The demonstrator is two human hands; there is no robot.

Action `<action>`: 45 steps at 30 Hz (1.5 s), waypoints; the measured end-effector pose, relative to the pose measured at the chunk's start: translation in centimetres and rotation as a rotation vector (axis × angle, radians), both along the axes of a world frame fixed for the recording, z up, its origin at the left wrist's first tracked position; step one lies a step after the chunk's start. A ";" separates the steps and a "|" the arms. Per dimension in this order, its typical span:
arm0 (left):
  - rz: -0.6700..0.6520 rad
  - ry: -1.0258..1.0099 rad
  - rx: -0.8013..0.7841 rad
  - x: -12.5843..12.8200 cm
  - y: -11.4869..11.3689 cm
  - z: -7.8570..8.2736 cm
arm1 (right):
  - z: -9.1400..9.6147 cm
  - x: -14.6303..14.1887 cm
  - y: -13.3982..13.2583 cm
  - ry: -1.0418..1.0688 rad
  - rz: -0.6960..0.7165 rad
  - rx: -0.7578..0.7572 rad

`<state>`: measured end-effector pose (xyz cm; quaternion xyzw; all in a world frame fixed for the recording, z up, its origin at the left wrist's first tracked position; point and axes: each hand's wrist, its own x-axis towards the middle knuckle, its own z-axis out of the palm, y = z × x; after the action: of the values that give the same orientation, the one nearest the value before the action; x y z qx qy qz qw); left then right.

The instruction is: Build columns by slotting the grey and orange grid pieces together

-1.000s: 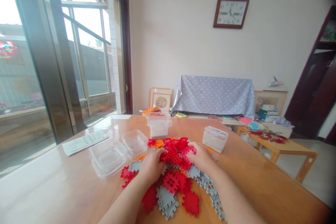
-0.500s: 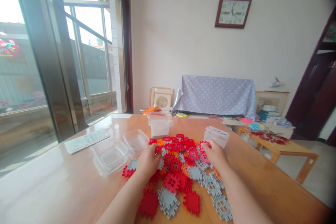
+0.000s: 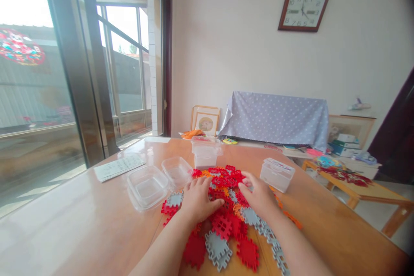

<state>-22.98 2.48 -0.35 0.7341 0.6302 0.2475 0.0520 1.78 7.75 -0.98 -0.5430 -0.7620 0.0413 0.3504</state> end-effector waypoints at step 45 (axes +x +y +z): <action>-0.148 -0.201 0.066 0.2 -1.0 0.9 | 3.4 -2.0 3.4 0.110 0.184 -0.320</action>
<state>-22.79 1.52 0.52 0.7514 0.5574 0.3360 0.1086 -0.22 11.12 2.43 -0.5170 -0.7718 0.2233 0.2953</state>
